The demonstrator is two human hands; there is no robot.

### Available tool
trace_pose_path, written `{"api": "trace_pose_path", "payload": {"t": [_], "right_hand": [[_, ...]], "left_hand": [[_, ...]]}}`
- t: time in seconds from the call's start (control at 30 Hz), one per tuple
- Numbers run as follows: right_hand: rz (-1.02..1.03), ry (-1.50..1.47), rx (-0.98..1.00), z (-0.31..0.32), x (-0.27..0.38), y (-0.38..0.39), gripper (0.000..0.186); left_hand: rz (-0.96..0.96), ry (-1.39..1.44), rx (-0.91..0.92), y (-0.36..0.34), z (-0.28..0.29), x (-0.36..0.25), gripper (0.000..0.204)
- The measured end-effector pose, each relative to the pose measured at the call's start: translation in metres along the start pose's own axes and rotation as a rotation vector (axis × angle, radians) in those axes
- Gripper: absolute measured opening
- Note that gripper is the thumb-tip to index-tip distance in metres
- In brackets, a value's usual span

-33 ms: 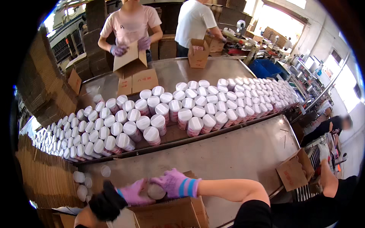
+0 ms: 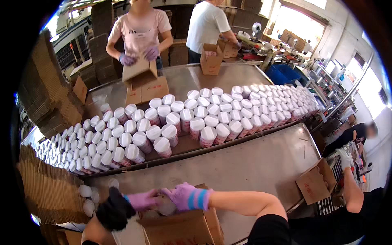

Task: The person packs white cylindrical containers from a conveyor belt into cardboard boxes. They pick up containers by hand, place them into the boxes, and then fold the flaps to close the boxes. The process is repetitive and continuous throughout the clip.

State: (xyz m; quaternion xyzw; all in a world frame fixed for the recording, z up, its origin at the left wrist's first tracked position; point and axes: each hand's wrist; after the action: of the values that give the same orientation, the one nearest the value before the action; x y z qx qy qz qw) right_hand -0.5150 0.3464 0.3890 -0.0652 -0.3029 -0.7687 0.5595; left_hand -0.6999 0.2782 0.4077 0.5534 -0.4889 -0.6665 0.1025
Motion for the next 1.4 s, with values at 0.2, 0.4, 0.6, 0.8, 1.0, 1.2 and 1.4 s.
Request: {"api": "trace_pose_path", "payload": {"t": [0.2,0.4,0.6,0.8,1.0,1.2,1.4], "right_hand": [[-0.007,-0.414,0.589,-0.009,0.003,-0.009,0.062],[-0.036,-0.432,-0.124,0.016,0.026,0.059,0.056],[-0.252,-0.807,-0.202,-0.069,0.012,0.105,0.076],[0.049,-1.170,-0.626,-0.123,0.058,0.163,0.061],[-0.310,-0.523,-1.284,-0.140,0.043,0.318,0.044],[-0.823,0.034,-1.422,-0.208,0.018,0.409,0.035],[-0.967,-0.123,-1.269,-0.241,-0.015,0.452,0.043]], "left_hand": [[0.037,-0.193,0.442,-0.065,-0.016,0.040,0.044],[-0.591,-0.467,-0.387,-0.016,-0.041,0.063,0.031],[0.104,0.456,-0.553,0.078,-0.109,0.138,0.037],[-0.276,1.059,-0.530,0.034,-0.178,0.139,0.039],[-0.242,0.924,-0.068,-0.100,-0.217,0.011,0.044],[-0.774,-0.202,0.024,-0.251,-0.299,-0.096,0.046],[-0.936,-0.793,-0.319,-0.271,-0.231,-0.103,0.060]]}}
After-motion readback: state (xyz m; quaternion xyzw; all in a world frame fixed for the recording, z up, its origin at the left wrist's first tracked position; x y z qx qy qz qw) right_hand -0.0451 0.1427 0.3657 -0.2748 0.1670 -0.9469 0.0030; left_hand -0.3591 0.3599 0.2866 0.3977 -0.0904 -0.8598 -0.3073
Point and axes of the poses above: each hand's wrist, its own y-axis away from the middle knuckle, its own z-axis out of the back of the hand, x = y × z, and after that the axes turned 2 degrees about z, right-handed
